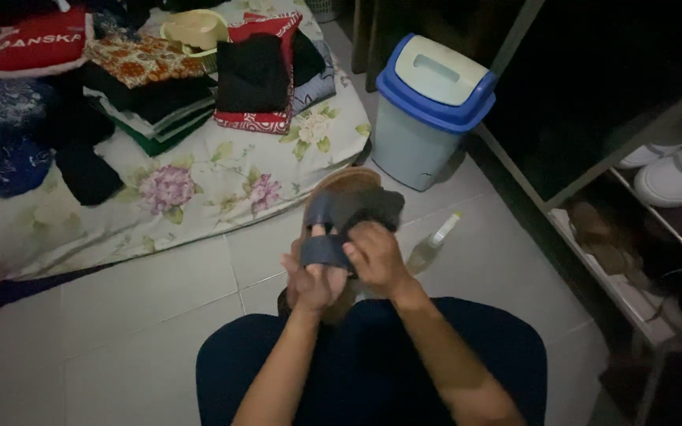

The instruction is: Cleaning and scrubbing the straps and soles of a pair of sandals with a cleaning solution and cloth.

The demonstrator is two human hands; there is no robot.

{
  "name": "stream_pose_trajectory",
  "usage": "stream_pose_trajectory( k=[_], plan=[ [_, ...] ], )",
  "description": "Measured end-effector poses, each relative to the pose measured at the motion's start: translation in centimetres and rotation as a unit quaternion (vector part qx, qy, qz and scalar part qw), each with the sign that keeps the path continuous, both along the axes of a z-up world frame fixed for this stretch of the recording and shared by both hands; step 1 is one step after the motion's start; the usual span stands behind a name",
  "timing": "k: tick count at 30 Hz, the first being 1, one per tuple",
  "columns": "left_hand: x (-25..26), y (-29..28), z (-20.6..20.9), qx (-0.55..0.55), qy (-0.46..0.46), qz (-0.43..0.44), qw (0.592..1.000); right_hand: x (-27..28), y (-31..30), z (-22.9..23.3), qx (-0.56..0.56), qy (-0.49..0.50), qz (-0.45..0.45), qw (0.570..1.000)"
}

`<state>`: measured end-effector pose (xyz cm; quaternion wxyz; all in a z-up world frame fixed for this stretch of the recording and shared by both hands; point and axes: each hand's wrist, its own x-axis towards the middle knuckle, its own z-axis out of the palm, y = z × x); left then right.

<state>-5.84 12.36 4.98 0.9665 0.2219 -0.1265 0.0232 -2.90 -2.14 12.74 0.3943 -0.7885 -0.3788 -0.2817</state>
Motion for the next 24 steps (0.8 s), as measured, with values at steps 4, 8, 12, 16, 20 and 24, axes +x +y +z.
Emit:
stream_pose_trajectory(
  k=[4,8,12,16,20,24],
  plan=[
    [-1.1,0.1,2.4,0.070,-0.008,0.007,0.998,-0.3,0.0,1.2,-0.044,0.021,0.058,0.997],
    [-1.3,0.1,5.0,-0.035,-0.068,-0.023,0.997,1.9,-1.9,-3.9,-0.026,0.005,-0.073,0.997],
    [-2.2,-0.3,8.0,0.010,-0.025,-0.028,0.999,0.5,-0.6,-4.1,-0.013,-0.135,-0.083,0.987],
    [-1.0,0.3,2.8,-0.037,-0.013,-0.026,0.999,0.0,-1.0,-2.8,-0.071,-0.058,-0.006,0.996],
    [-1.8,-0.6,7.8,-0.055,-0.069,0.040,0.995,0.2,-1.4,-3.8,0.000,-0.051,-0.089,0.995],
    [-2.9,-0.2,10.5,-0.026,-0.073,-0.026,0.997,-2.1,0.1,1.0,-0.040,-0.090,-0.024,0.995]
  ],
)
